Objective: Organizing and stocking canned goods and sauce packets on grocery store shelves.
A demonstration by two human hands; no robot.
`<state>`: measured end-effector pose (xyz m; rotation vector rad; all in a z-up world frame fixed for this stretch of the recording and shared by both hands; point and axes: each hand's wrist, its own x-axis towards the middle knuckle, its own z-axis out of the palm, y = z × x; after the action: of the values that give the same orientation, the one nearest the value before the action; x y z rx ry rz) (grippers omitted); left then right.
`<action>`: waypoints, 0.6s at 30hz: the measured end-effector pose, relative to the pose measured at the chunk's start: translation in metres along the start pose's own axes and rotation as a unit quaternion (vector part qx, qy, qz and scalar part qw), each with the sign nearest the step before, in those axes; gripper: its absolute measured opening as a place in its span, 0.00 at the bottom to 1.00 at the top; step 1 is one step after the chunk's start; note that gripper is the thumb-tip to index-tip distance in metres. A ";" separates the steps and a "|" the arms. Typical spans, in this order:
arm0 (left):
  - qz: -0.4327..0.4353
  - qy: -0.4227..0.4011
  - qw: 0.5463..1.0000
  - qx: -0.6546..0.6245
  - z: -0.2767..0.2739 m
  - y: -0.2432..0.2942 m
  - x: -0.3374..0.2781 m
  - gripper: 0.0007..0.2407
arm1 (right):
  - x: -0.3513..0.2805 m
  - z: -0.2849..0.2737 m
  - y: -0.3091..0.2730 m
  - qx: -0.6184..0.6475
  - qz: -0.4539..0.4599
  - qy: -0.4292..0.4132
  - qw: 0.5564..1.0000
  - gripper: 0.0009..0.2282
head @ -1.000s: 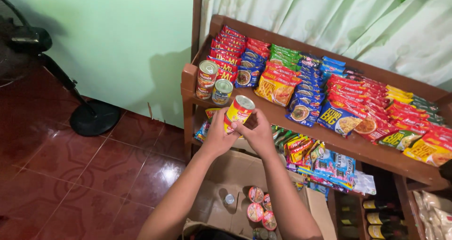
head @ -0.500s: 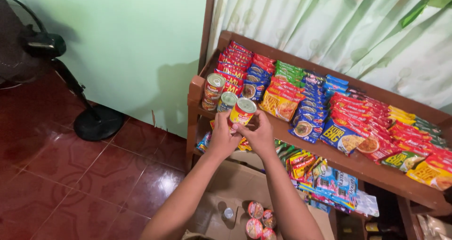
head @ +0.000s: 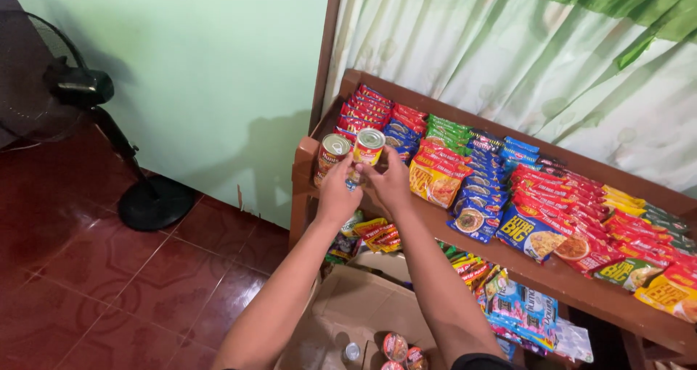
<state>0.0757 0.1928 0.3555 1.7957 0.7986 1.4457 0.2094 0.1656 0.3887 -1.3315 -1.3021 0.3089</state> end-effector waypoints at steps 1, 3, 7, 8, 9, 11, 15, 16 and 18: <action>0.002 0.002 1.000 0.000 0.002 -0.002 0.000 0.30 | 0.005 0.001 0.005 0.000 -0.003 -0.001 1.000 0.24; -0.023 0.006 1.000 0.003 0.003 -0.008 -0.001 0.30 | 0.012 0.006 0.017 0.026 0.010 -0.016 0.999 0.25; -0.009 0.000 1.000 0.010 -0.001 -0.007 -0.003 0.30 | 0.014 0.005 0.024 0.020 0.025 -0.020 0.999 0.24; -0.012 -0.009 1.000 0.002 -0.004 -0.001 -0.004 0.30 | 0.013 0.005 0.021 0.022 0.029 -0.019 0.999 0.23; -0.015 -0.018 1.000 -0.006 -0.007 0.005 -0.004 0.30 | 0.012 0.005 0.017 0.024 0.034 -0.019 0.999 0.22; -0.012 -0.019 1.000 -0.015 -0.004 -0.002 -0.007 0.31 | 0.006 0.004 0.012 0.031 0.038 -0.018 0.999 0.22; -0.041 -0.025 0.999 -0.023 0.000 -0.007 -0.002 0.33 | 0.008 0.003 0.017 0.051 0.028 -0.010 0.998 0.24; -0.040 -0.026 0.999 -0.022 0.000 -0.005 -0.002 0.33 | 0.008 0.002 0.018 0.052 0.028 -0.010 0.998 0.24; -0.051 -0.032 0.998 -0.034 -0.001 -0.002 -0.003 0.34 | 0.007 0.002 0.020 0.080 0.032 -0.027 0.996 0.25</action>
<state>0.0739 0.1917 0.3523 1.7158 0.7880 1.3281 0.2197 0.1783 0.3758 -1.2371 -1.2551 0.4870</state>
